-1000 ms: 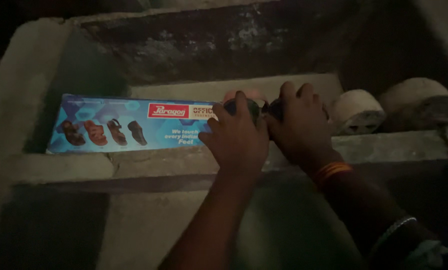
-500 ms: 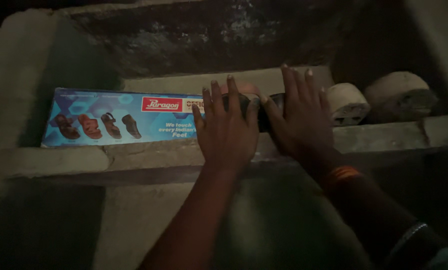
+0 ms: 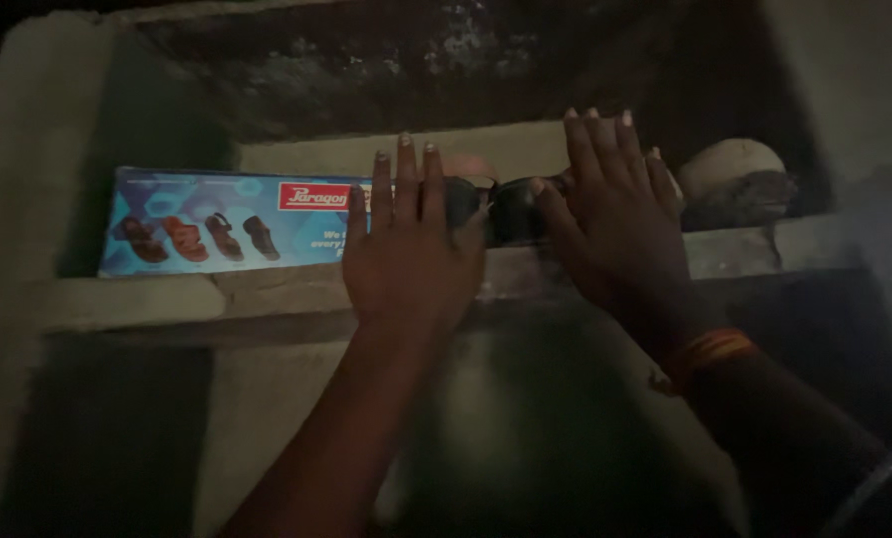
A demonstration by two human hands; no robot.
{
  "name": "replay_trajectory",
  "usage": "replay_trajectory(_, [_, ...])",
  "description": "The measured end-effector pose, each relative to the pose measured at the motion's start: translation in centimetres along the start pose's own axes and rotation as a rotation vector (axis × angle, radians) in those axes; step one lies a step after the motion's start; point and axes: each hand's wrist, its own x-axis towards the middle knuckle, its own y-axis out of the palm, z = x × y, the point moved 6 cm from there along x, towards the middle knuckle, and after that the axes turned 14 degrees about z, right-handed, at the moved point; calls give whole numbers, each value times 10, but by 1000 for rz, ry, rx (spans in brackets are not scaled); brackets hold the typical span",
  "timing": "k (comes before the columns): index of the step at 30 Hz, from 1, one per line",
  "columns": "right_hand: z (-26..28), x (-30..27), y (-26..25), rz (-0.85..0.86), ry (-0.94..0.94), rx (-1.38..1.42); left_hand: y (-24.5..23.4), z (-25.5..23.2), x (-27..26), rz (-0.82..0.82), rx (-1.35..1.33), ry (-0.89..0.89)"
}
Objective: The person removes several pairs of shoes from a built-in wall niche and places them on the floor. They then pick up the shoes and place them back into the niche, arranging them neatly.
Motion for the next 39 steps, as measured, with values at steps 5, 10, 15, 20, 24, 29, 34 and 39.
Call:
replay_trajectory(5, [17, -8, -24, -9, -31, -26, -27, 9, -25, -43, 74, -7])
replay_trajectory(10, [29, -19, -42, -12, -46, -14, -53, 13, -47, -133, 169, -7])
replay_trajectory(15, [35, -29, -58, 20, -25, -11, -77, 8, -69, -140, 188, -22])
replay_trajectory(20, [42, -56, -75, -5, -75, 7, -96, 3, -91, -56, 260, -72])
replay_trajectory(24, [48, -70, -87, 9, -93, 15, -109, -3, -113, -70, 305, -61])
replay_trajectory(29, [53, -79, -106, 27, -96, 36, -123, -12, -127, -84, 301, -53])
replay_trajectory(34, [72, -96, -125, 9, -136, 65, -141, -12, -148, -65, 372, -58])
replay_trajectory(39, [94, -98, -144, 71, -103, 51, -165, -6, -165, 6, 358, -59])
